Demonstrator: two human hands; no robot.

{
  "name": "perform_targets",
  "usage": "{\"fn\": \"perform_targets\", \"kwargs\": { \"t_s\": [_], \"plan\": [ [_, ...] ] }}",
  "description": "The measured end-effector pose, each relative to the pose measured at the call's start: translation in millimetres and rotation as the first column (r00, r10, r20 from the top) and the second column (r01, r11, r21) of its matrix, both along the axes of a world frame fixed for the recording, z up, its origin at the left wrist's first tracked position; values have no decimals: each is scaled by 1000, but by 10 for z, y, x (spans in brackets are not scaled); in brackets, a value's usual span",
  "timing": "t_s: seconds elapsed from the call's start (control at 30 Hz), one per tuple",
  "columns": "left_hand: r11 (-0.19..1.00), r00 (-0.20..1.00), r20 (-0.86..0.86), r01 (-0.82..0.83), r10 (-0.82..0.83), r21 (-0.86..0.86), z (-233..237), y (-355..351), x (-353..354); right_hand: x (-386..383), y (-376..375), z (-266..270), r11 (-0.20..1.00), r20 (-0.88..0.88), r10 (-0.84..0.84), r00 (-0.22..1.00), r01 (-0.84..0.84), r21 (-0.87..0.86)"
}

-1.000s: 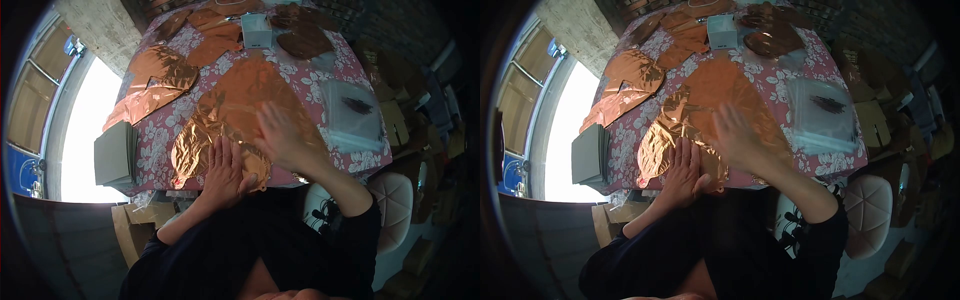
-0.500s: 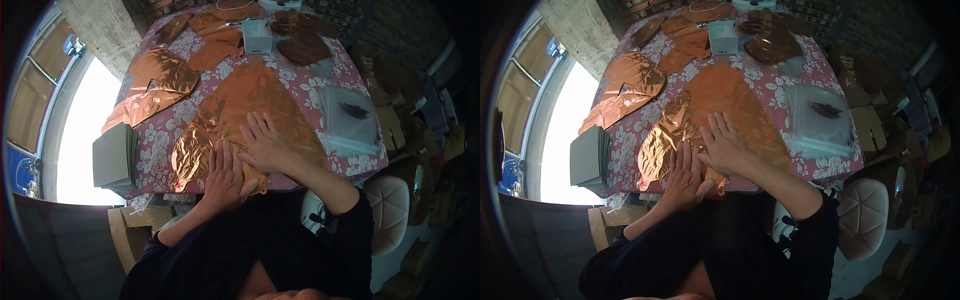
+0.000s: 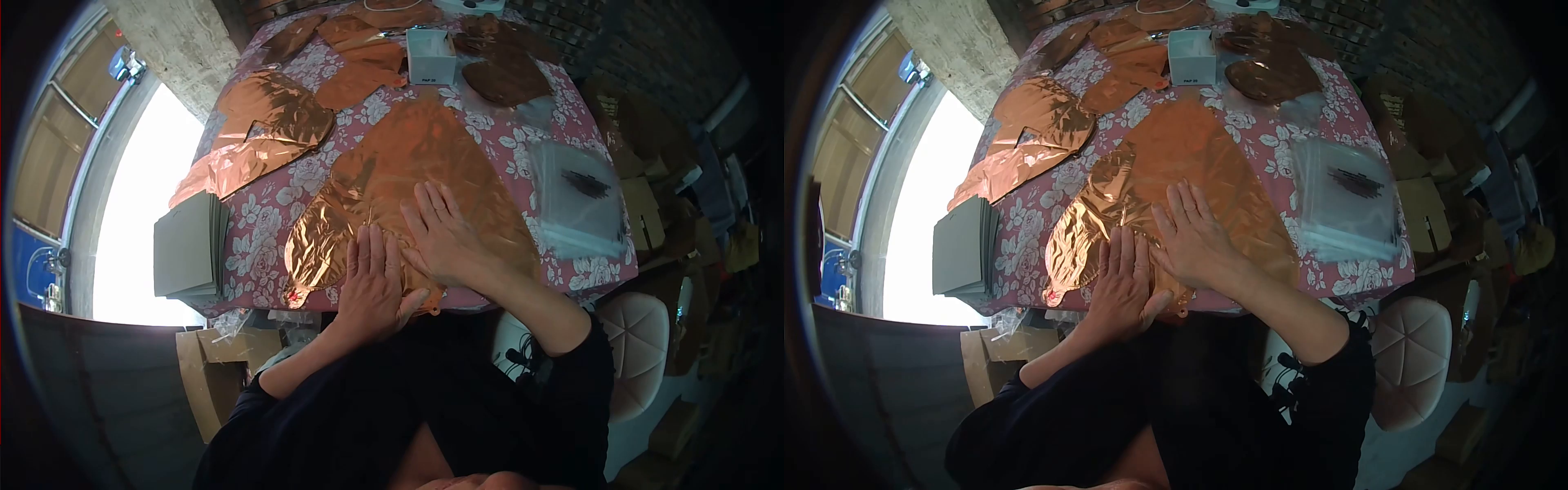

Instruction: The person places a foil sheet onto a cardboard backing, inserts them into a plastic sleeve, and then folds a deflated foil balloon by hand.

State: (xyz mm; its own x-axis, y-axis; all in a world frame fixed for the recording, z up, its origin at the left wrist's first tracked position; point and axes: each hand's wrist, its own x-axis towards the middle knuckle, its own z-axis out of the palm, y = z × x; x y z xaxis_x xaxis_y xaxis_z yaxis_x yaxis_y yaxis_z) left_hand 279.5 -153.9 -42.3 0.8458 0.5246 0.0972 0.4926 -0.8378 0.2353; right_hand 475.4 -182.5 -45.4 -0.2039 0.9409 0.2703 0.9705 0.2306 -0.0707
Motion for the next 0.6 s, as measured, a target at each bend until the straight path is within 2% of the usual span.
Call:
{"fn": "perform_targets", "kwargs": {
  "t_s": [0.13, 0.2, 0.23, 0.3, 0.37, 0.4, 0.47, 0.5, 0.57, 0.6],
  "plan": [
    [1000, 1000, 29, 0, 1, -17, 25, 37, -26, -10, -1, -20, 1000, 7, -3, 1000, 4, -2],
    [993, 988, 156, 32, -15, -110, 78, 125, -68, -2, 12, -16, 1000, 7, 0, 1000, 0, 2],
    [994, 988, 152, 27, -11, -106, 101, 221, -99, -2, 11, -14, 1000, 4, -5, 1000, 5, -15],
    [988, 913, 384, -105, 140, -112, 159, 494, -177, -12, -3, -7, 999, -5, -6, 1000, 6, -34],
    [946, 891, 329, -322, 312, -26, 403, 693, -236, -10, -12, 18, 999, 20, -10, 1000, 11, -52],
    [945, 890, 329, -327, 316, -23, 382, 859, -285, -5, -12, 14, 999, 19, -5, 1000, 6, -50],
    [909, 933, 55, -358, 355, 215, 266, 1147, -362, -5, -9, -3, 998, 3, -10, 1000, 11, -61],
    [908, 933, 53, -359, 356, 218, 249, 1187, -348, -5, -2, -8, 998, 0, -9, 1000, 9, -58],
    [847, 871, 20, -482, 490, 222, 241, 1221, -295, -5, -6, -22, 998, -8, -15, 1000, 14, -64],
    [849, 873, 17, -479, 488, 223, 215, 1258, -283, -6, -7, -26, 998, -11, -18, 1000, 17, -65]
  ]
}}
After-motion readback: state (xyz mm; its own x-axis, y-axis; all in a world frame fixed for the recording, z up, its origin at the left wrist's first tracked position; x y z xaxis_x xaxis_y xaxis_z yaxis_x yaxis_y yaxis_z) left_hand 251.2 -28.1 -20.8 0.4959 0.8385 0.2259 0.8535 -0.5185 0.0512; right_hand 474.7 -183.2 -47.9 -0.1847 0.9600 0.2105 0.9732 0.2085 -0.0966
